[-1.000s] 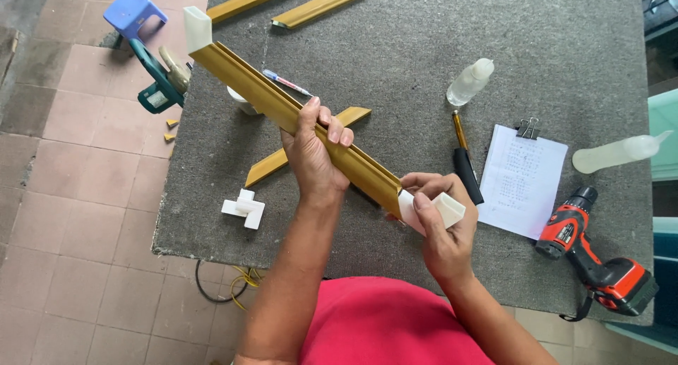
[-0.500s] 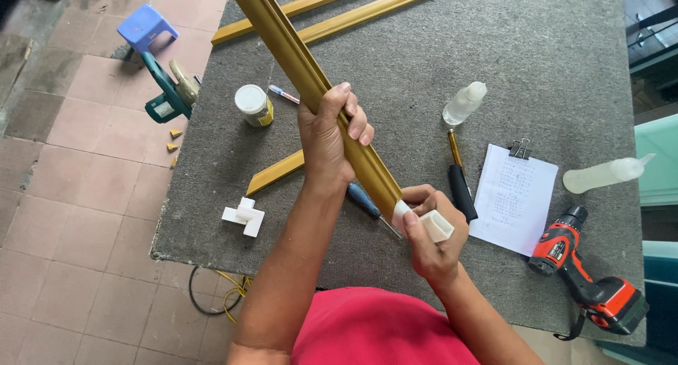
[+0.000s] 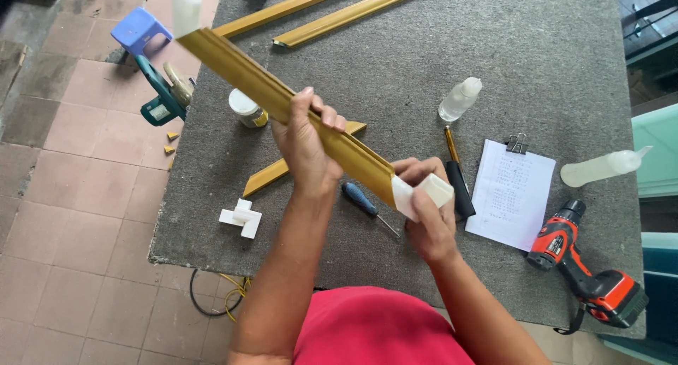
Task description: The person joins together pieces of a gold-colored picture frame by hand using white corner connectors and tapping them into place with the handle of a screwdriver.
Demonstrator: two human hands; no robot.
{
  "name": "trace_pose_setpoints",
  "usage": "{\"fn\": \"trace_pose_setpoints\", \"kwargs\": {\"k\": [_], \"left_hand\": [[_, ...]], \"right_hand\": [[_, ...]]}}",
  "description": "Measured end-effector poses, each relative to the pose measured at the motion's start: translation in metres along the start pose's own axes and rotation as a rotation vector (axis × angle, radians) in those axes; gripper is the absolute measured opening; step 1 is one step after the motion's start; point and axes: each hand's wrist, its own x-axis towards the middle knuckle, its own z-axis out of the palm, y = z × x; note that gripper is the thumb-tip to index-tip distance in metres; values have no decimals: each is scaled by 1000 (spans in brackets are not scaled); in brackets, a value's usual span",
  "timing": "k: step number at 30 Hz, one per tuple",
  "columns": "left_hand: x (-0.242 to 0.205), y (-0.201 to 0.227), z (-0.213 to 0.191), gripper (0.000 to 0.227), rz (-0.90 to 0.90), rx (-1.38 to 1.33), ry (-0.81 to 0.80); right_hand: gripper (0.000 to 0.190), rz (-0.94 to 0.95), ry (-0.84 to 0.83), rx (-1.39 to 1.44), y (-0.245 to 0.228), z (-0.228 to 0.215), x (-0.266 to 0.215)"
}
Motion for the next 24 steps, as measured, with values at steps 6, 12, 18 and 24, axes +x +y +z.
{"fn": "trace_pose_setpoints", "kwargs": {"k": [6,12,18,24], "left_hand": [[70,47,-79,21,87,-44,295],[81,65,-83,25,68,-237,373],[92,73,-53,16,-24,-314,434],[98,47,-15,17,-173,-407,348]], "right_hand": [[27,280,-232,-253,109,-61,-35],[62,115,-626,-1746,231,-90,-97],[23,675,-301,-1021,144,-65,-47],[40,-90,265,0,-48,-4,23]]}}
